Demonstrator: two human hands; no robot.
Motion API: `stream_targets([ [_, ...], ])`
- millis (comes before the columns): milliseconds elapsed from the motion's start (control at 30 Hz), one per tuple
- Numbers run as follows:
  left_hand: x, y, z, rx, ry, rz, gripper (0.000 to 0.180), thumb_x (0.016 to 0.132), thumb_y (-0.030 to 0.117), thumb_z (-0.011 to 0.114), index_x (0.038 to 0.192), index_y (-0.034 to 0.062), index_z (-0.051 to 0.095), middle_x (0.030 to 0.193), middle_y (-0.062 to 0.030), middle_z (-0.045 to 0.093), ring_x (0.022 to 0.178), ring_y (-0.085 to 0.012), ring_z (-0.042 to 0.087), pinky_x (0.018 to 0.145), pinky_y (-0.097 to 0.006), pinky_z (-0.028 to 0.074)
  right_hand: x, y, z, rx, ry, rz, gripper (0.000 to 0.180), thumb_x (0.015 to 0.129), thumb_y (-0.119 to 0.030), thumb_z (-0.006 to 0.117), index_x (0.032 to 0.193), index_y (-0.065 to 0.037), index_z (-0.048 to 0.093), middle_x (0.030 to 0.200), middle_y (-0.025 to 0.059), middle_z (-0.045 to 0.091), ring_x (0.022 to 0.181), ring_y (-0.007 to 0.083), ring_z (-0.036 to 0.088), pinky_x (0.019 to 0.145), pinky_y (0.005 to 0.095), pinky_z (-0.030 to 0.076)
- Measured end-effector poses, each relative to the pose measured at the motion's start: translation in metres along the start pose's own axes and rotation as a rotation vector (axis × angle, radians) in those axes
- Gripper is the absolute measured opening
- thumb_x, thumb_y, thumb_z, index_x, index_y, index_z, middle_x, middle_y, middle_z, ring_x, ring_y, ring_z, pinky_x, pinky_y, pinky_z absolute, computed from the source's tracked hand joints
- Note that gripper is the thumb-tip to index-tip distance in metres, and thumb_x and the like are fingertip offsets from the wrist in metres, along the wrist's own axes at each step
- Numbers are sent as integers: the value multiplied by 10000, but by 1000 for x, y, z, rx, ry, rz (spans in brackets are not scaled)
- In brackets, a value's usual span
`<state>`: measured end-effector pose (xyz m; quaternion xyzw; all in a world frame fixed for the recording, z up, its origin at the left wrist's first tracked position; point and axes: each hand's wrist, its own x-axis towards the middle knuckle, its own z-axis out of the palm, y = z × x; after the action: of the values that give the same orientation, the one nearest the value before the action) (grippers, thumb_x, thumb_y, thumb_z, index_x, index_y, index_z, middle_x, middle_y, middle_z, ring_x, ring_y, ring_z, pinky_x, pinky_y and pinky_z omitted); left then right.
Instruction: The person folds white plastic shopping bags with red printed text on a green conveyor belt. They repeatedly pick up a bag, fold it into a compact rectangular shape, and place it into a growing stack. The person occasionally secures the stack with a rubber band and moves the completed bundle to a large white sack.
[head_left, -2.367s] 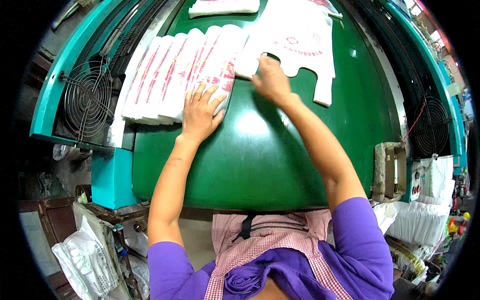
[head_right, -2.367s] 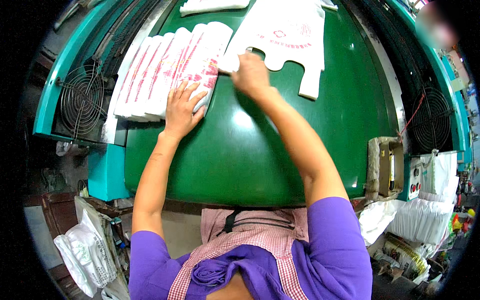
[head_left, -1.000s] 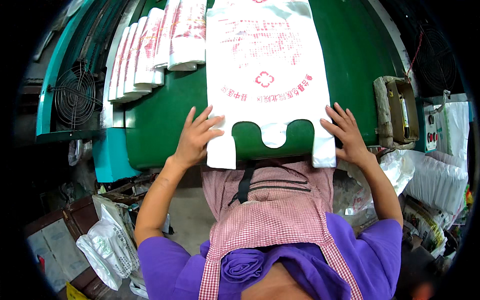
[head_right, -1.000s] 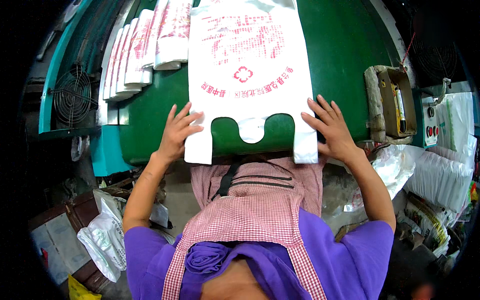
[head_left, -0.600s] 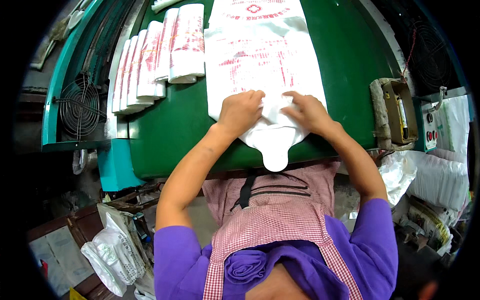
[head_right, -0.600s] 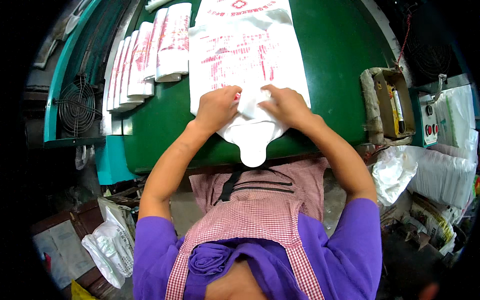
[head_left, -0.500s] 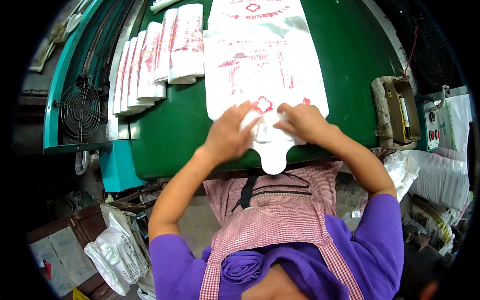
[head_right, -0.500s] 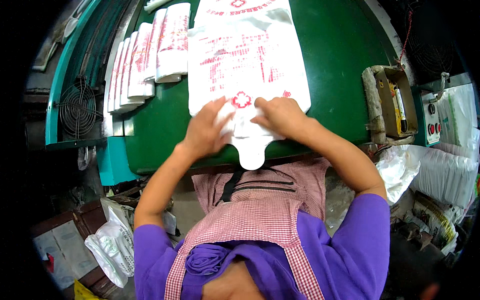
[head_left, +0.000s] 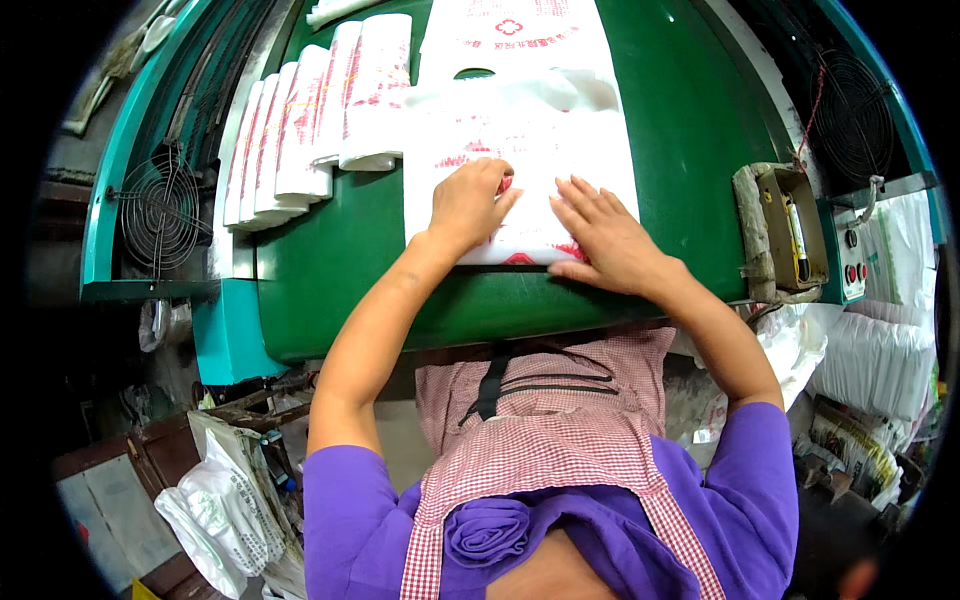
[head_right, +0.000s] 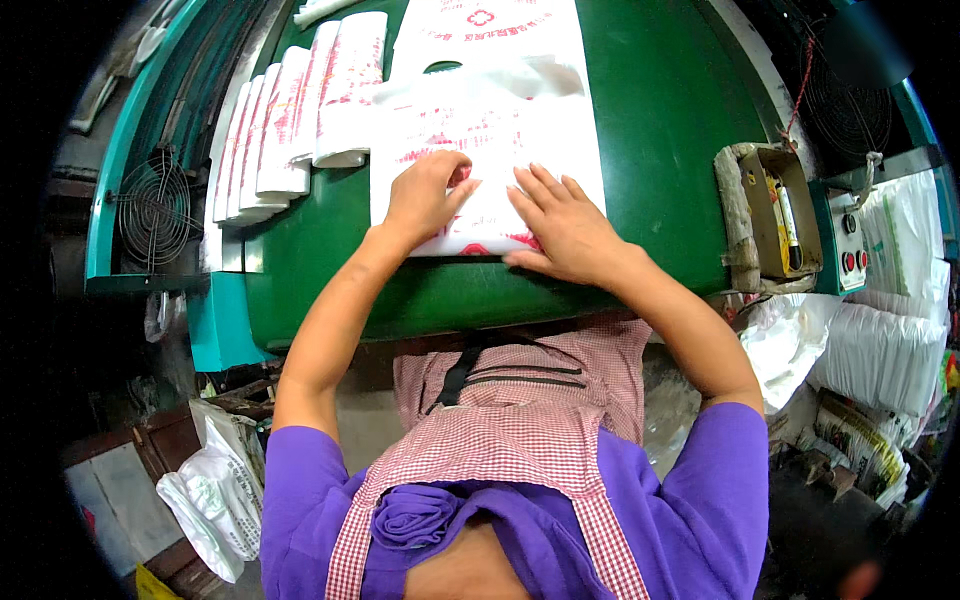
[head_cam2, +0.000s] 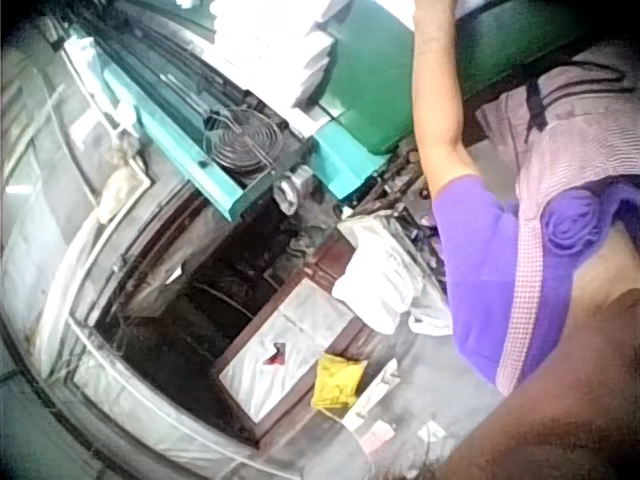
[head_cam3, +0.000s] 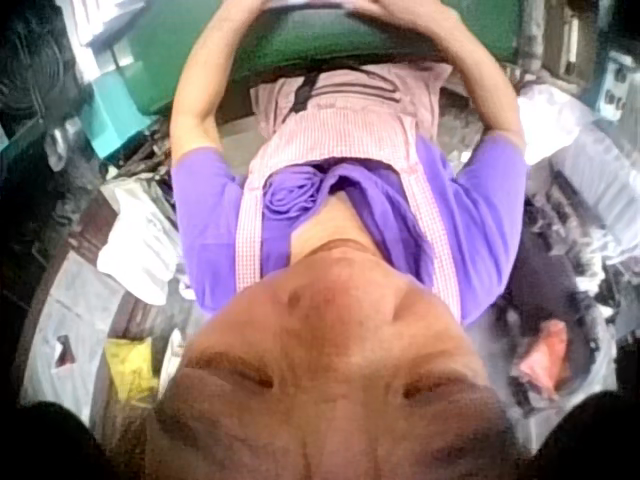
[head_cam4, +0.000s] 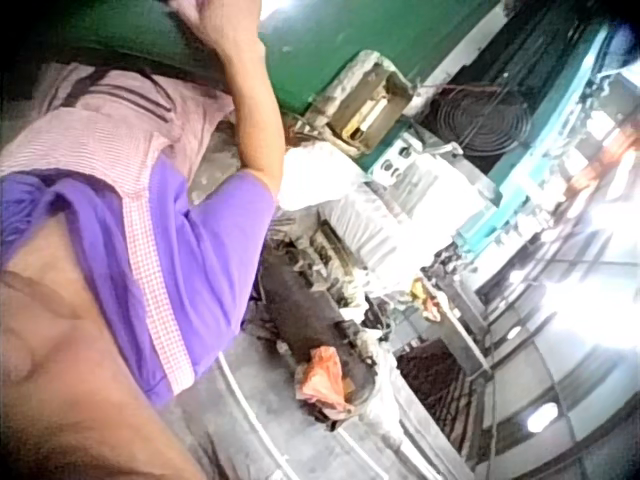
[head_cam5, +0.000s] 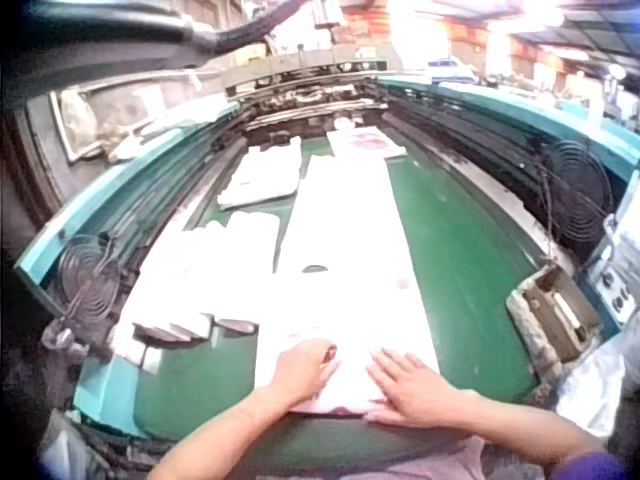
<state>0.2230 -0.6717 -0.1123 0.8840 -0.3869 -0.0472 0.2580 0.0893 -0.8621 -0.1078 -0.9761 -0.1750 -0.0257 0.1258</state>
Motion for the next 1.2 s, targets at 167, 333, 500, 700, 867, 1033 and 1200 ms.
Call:
stream_targets([
  [167, -59, 19, -2, 228, 31, 400, 505, 658, 173, 705, 1128, 35, 584, 1171, -173, 551, 1064, -318, 540, 930, -431, 432, -14, 4, 11, 133, 76, -63, 672, 781, -354, 685, 1296, 8, 450, 1425, 219, 350, 1358, 388, 275, 1090, 498, 262],
  [333, -35, 20, 3, 254, -166, 175, 416, 654, 40, 639, 1065, 50, 574, 1044, -135, 622, 922, -323, 618, 732, -405, 513, -64, -49, 0, 1061, 216, 155, 465, 866, -144, 644, 1277, 0, 481, 1313, 205, 495, 1223, 339, 490, 970, 386, 453],
  [500, -44, 4, -25, -138, -325, 165, 325, 701, 77, 686, 1021, 67, 632, 1217, -143, 559, 1116, -354, 534, 879, -394, 468, -51, 10, 20, 2296, 327, 637, 525, 928, -232, 544, 1338, 36, 355, 1248, 212, 526, 1113, 306, 571, 908, 398, 515],
  [700, -72, 3, -41, 101, -485, 427, 352, 686, 169, 739, 1026, 106, 675, 1350, -154, 462, 1287, -391, 377, 1016, -464, 341, -57, 21, 6, 1118, 89, 151, 696, 733, 138, 481, 1376, -125, 443, 1373, 122, 478, 1251, 285, 474, 1057, 406, 377],
  [867, -53, 24, -52, 125, -507, 302, 195, 713, 180, 666, 889, 95, 664, 816, -146, 645, 779, -319, 624, 730, -408, 489, -57, 39, 2, 249, -127, -336, 423, 923, -124, 401, 1326, -206, 495, 1471, 95, 364, 1369, 267, 328, 1127, 445, 247],
  [1033, -5, 58, -69, 285, -159, 625, 247, 634, 91, 677, 878, 82, 639, 1200, -109, 562, 1117, -328, 512, 912, -464, 430, -34, 70, -21, 171, -235, -390, 459, 841, -74, 498, 1292, -158, 525, 1457, 105, 384, 1378, 276, 308, 1129, 475, 222],
  [1200, -12, 31, -35, 106, -596, 294, 262, 676, 82, 599, 929, 21, 626, 1237, -178, 567, 1151, -340, 512, 950, -499, 415, -42, 46, -59, 698, -389, 79, 526, 813, -133, 541, 1327, -45, 476, 1424, 215, 389, 1344, 367, 329, 1112, 442, 253],
])
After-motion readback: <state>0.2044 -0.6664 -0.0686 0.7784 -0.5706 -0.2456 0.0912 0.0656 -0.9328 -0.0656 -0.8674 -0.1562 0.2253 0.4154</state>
